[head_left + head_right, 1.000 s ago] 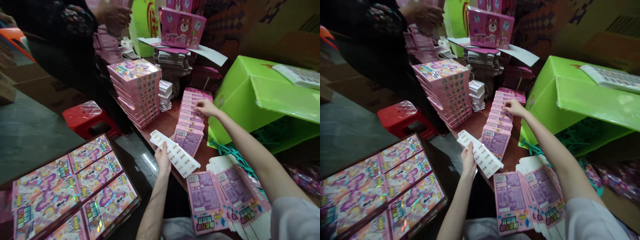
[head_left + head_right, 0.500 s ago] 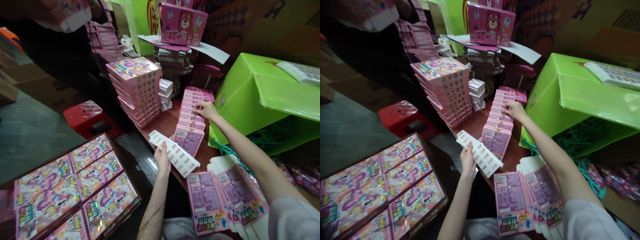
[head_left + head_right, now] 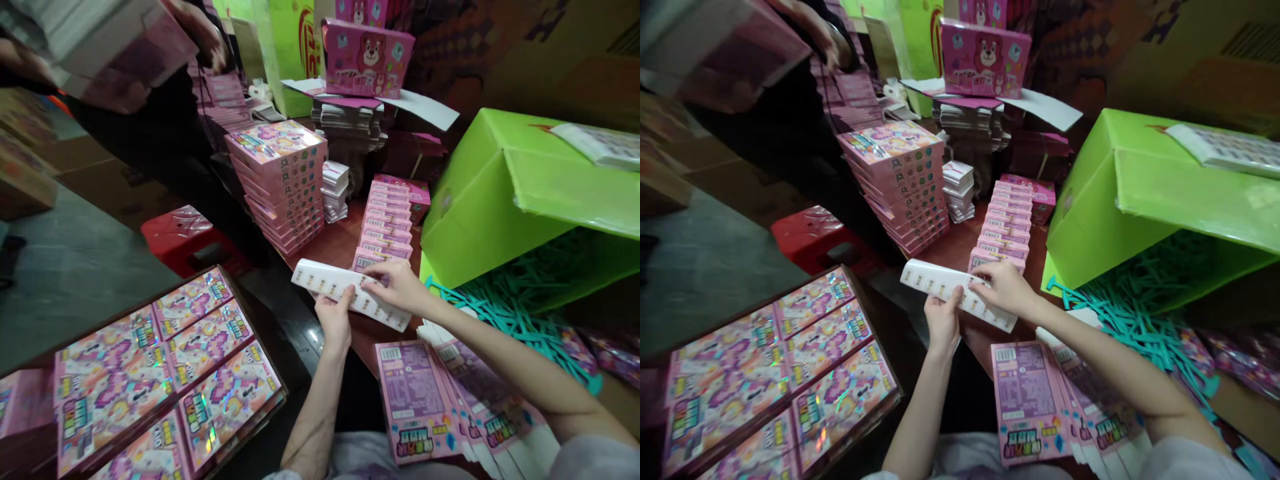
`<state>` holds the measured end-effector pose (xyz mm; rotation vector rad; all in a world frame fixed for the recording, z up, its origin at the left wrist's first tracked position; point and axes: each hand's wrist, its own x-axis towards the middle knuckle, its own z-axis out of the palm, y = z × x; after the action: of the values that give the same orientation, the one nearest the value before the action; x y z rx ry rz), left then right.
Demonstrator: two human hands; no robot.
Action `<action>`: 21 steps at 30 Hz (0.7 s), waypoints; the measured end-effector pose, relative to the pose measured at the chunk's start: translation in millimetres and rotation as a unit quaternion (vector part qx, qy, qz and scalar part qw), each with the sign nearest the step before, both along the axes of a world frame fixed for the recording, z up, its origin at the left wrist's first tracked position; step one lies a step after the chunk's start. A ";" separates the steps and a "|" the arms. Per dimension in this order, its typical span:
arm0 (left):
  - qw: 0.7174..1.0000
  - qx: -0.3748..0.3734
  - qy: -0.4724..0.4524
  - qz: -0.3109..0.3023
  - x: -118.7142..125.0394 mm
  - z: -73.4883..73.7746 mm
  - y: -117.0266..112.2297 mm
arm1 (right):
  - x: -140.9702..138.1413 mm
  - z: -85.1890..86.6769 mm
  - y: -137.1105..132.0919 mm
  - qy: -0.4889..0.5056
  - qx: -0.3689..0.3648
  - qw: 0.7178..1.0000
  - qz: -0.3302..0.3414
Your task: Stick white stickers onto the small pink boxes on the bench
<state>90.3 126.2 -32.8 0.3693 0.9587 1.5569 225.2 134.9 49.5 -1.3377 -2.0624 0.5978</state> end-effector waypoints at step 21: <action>0.999 -0.025 -0.008 0.025 -43.1 -23.8 -11.6 | -24.6 61.6 20.2 0.245 0.022 0.969 -0.036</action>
<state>47.2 114.6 -56.6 0.2987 1.0002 1.5760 200.6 155.1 111.2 -1.0989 -1.6098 0.7593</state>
